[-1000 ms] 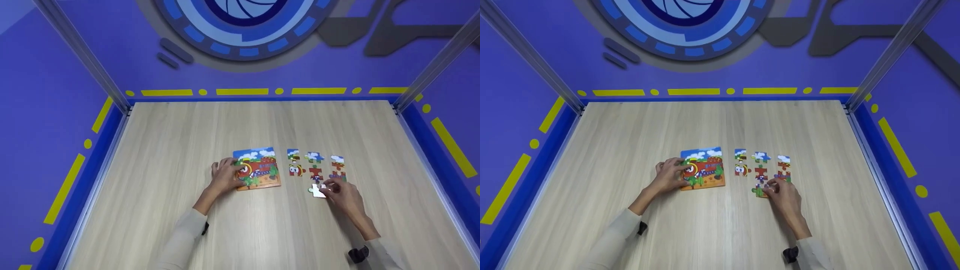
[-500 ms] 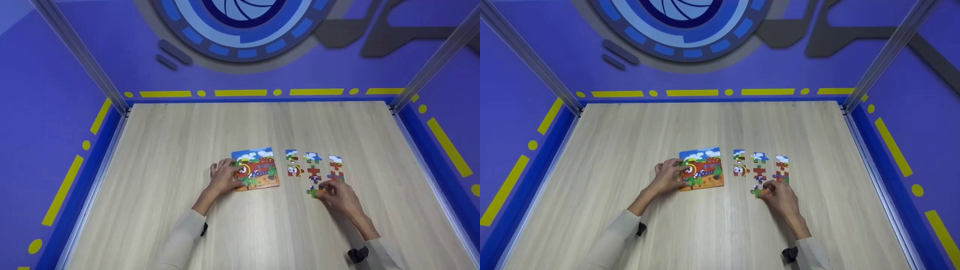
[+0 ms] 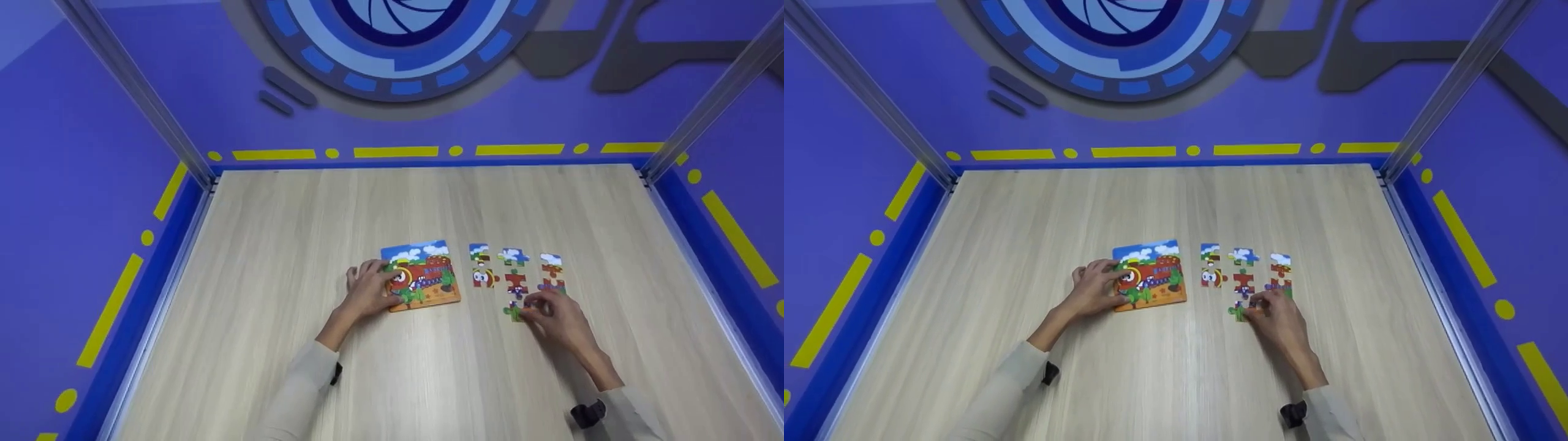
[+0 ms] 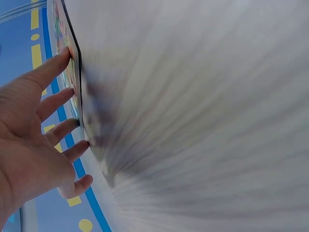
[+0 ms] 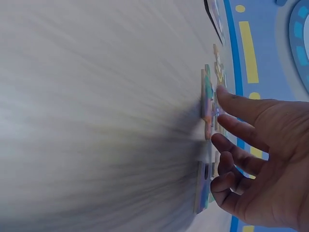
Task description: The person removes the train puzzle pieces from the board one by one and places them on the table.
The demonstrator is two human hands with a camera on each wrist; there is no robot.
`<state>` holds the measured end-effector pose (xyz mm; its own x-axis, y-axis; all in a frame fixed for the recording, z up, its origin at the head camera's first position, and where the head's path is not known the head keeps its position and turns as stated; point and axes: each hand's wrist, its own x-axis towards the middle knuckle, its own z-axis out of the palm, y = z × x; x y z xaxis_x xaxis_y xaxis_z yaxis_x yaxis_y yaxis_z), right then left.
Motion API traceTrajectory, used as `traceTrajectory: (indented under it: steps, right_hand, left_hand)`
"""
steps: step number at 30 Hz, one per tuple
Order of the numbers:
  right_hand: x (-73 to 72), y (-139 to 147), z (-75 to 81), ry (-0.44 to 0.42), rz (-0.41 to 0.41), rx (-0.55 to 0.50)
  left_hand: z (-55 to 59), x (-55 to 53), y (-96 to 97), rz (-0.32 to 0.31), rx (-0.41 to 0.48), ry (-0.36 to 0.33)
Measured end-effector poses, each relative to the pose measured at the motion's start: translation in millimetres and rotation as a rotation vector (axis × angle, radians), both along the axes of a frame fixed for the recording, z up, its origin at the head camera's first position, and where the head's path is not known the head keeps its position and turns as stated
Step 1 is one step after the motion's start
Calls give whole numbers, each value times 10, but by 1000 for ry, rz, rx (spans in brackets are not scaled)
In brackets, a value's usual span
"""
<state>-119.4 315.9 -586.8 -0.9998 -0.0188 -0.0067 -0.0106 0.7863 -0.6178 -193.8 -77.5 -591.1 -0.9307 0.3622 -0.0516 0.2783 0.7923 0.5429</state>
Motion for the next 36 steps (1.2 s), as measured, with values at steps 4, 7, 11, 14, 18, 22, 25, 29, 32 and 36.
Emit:
traceTrajectory:
  steps: [4, 7, 11, 14, 18, 22, 25, 29, 32, 36]
  right_hand:
    - [-38, -27, 38, 34, -3, -35]
    - [-93, -111, 50, 37, 14, -60]
    - [-145, -251, 23, 71, 66, -105]
    - [-164, -355, -1, 88, 98, -133]
    - [-191, -513, -26, 86, 149, -171]
    - [-218, -712, -7, 86, 222, -224]
    - [-238, -885, 17, 85, 265, -258]
    - [-278, -1176, 14, 60, 320, -274]
    - [-341, -1412, 24, 51, 392, -279]
    - [-469, -1628, 11, 72, 462, -235]
  left_hand:
    - [15, -17, -9, -18, -12, -18]
    - [26, -35, -35, -35, -11, -24]
    - [17, -39, -63, -58, 11, -18]
    - [3, -33, -81, -70, 29, -4]
    - [-13, -13, -107, -61, 66, 11]
    - [-31, 24, -130, -47, 79, 9]
    - [-51, 49, -139, -47, 70, 3]
    - [-58, 62, -151, -41, 56, -6]
    - [-44, 46, -149, -38, 41, 5]
    - [-24, 14, -127, -53, 19, 26]
